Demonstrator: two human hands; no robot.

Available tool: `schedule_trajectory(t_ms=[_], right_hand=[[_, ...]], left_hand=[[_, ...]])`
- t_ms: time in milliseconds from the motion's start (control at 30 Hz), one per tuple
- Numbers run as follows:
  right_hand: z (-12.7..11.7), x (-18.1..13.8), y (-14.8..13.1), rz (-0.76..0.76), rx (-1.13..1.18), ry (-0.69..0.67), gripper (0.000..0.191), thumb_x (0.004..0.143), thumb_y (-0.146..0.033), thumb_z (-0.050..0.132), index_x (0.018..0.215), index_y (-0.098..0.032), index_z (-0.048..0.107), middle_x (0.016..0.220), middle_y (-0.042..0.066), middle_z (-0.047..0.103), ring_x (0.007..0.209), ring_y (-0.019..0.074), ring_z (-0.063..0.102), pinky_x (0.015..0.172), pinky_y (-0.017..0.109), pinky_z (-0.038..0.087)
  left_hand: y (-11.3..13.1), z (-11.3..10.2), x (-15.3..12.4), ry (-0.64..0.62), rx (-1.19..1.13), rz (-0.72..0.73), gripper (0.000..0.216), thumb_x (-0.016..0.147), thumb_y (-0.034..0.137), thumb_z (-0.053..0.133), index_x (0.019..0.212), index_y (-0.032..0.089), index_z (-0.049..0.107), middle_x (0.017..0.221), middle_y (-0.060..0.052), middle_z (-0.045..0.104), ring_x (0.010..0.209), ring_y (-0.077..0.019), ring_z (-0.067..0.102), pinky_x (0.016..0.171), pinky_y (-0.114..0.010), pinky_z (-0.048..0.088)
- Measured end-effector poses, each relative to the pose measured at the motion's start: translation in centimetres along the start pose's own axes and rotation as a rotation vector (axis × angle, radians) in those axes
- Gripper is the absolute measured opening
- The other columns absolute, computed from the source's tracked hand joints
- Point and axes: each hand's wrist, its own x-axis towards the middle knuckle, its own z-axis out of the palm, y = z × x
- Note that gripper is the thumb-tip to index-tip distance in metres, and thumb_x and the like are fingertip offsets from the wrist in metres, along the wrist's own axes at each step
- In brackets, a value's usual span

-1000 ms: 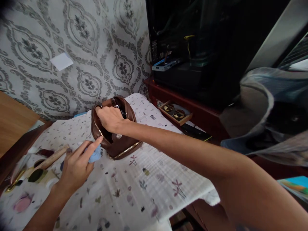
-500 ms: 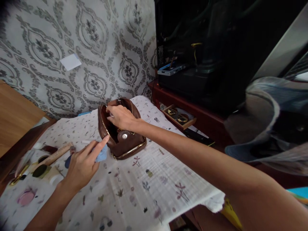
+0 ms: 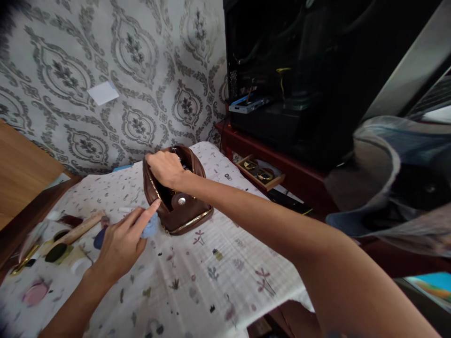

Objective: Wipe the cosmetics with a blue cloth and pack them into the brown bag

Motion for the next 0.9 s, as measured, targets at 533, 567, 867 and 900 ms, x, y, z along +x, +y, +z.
schedule_trajectory(t_ms=[533,567,867,900], right_hand=[[1.0,-0.6,1.9,-0.034,0.191,0.083,0.019,0.092,-0.012,0.052,0.102,-0.018,0.068,0.092,0.005,0.073,0.084,0.0177,0.063,0.067,0.028,0.034],[0.7,-0.9,1.9,-0.026,0.182,0.081,0.019,0.092,-0.013,0.052,0.102,-0.018,0.068,0.091,0.005,0.073,0.083,0.0177,0.063,0.067,0.028,0.034],[-1.2,-2.2,1.1,-0.074,-0.006,-0.424,0.03,0.078,-0.032,0.074,0.103,-0.016,0.071,0.1,0.012,0.074,0.092,0.028,0.07,0.066,0.031,0.045],[-1.4,-2.0,0.8,-0.061,-0.018,-0.468,0.033,0.077,-0.029,0.074,0.107,-0.015,0.071,0.104,0.013,0.074,0.096,0.0288,0.07,0.069,0.031,0.048]], left_hand=[[0.2,0.4,-0.1,0.02,-0.045,-0.023,0.097,0.068,0.0,0.041,0.159,0.026,0.019,0.087,-0.001,0.06,0.073,-0.0192,0.063,0.053,-0.026,0.04],[0.2,0.4,-0.1,0.018,-0.044,-0.026,0.097,0.068,0.0,0.042,0.159,0.026,0.018,0.088,-0.001,0.061,0.074,-0.0192,0.063,0.054,-0.026,0.041],[0.5,0.5,0.0,0.065,-0.009,-0.024,0.099,0.068,-0.002,0.039,0.16,0.024,0.012,0.088,-0.001,0.061,0.07,-0.0185,0.062,0.049,-0.026,0.038],[0.5,0.4,0.1,0.075,-0.006,-0.018,0.098,0.068,-0.003,0.038,0.16,0.023,0.012,0.088,-0.001,0.061,0.069,-0.018,0.062,0.047,-0.026,0.036]])
